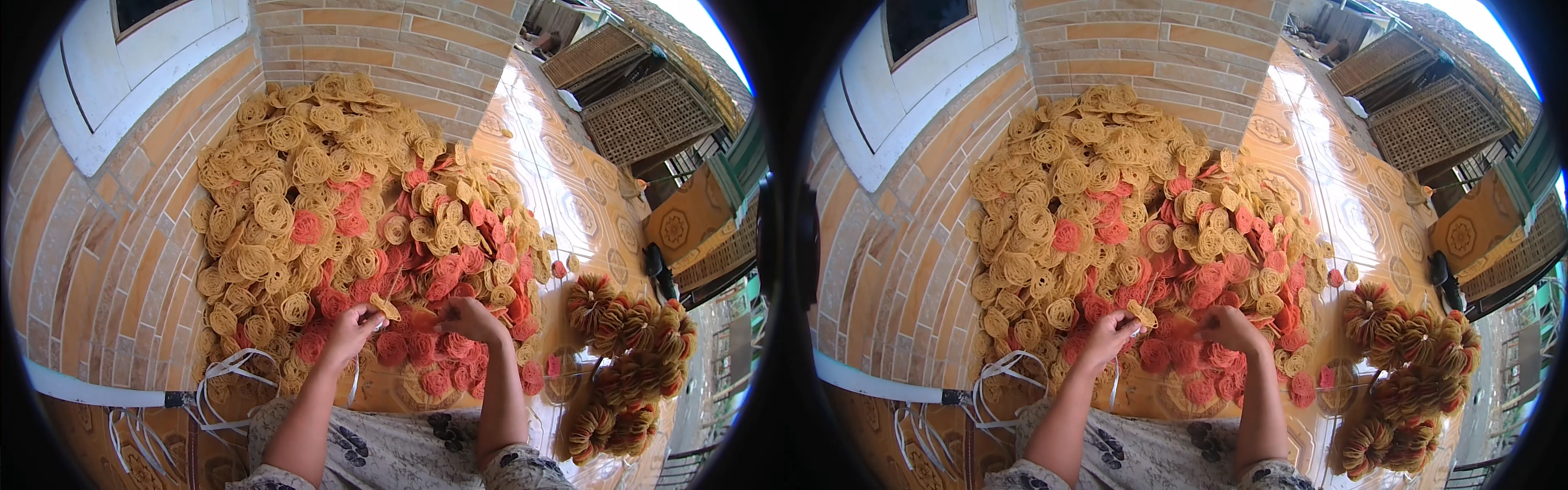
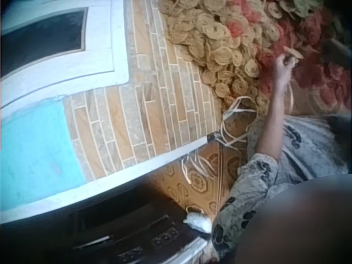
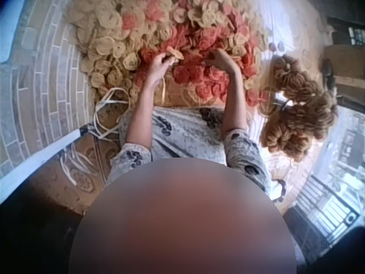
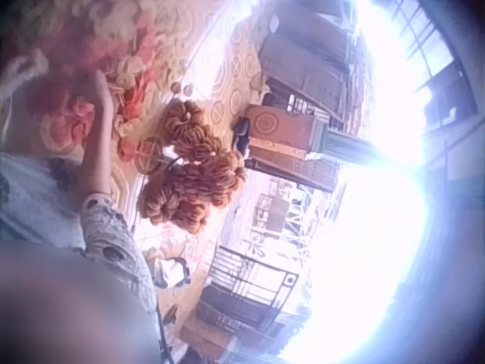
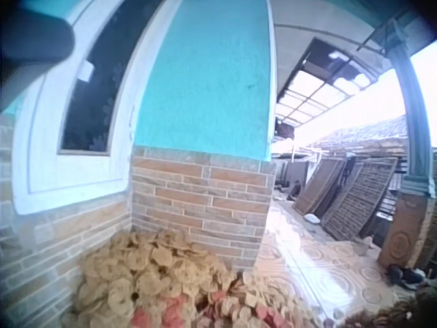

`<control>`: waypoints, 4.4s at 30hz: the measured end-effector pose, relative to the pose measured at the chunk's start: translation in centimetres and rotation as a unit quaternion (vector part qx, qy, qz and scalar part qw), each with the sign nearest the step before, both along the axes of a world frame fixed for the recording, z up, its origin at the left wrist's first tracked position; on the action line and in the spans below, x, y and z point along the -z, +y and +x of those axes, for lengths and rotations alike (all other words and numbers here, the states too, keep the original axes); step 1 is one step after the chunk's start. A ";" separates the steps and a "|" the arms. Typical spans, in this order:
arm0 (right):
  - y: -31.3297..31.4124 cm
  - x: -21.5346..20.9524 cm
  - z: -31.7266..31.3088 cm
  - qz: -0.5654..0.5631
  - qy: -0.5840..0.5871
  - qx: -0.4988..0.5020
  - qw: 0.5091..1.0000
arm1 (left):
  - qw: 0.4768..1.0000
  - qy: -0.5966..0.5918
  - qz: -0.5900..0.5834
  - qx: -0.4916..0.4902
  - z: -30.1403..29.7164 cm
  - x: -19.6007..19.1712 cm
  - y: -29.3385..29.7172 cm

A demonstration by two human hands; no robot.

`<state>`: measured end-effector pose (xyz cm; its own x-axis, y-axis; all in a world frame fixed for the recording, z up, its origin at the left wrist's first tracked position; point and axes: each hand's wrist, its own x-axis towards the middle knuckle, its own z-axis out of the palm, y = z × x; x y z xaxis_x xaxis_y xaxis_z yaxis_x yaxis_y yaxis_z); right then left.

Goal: The person sits on a tiled floor and threads yellow and red coiled spirals onto a white string. They pick spirals from a large pile, slide them onto the string one by one, and occasionally adjust the growing strand. The finished strand is held in the hands as more spirals are added.

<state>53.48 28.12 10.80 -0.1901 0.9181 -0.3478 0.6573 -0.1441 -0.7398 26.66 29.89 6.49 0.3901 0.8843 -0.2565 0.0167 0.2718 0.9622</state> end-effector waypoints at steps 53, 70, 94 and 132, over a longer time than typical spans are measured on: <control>-8.2 2.7 1.4 0.226 -0.135 0.351 0.899 | 0.979 0.064 0.030 0.189 3.8 0.8 -3.0; -7.2 3.1 2.3 0.427 -0.420 0.286 0.748 | 0.990 0.031 0.047 0.132 5.1 2.3 -4.2; -7.5 2.8 -0.2 0.220 0.123 0.415 0.874 | 0.988 0.038 -0.029 0.144 5.5 1.6 -4.3; -5.9 0.3 0.6 0.148 0.084 0.268 0.948 | 0.985 0.104 0.052 0.129 5.4 1.7 -4.0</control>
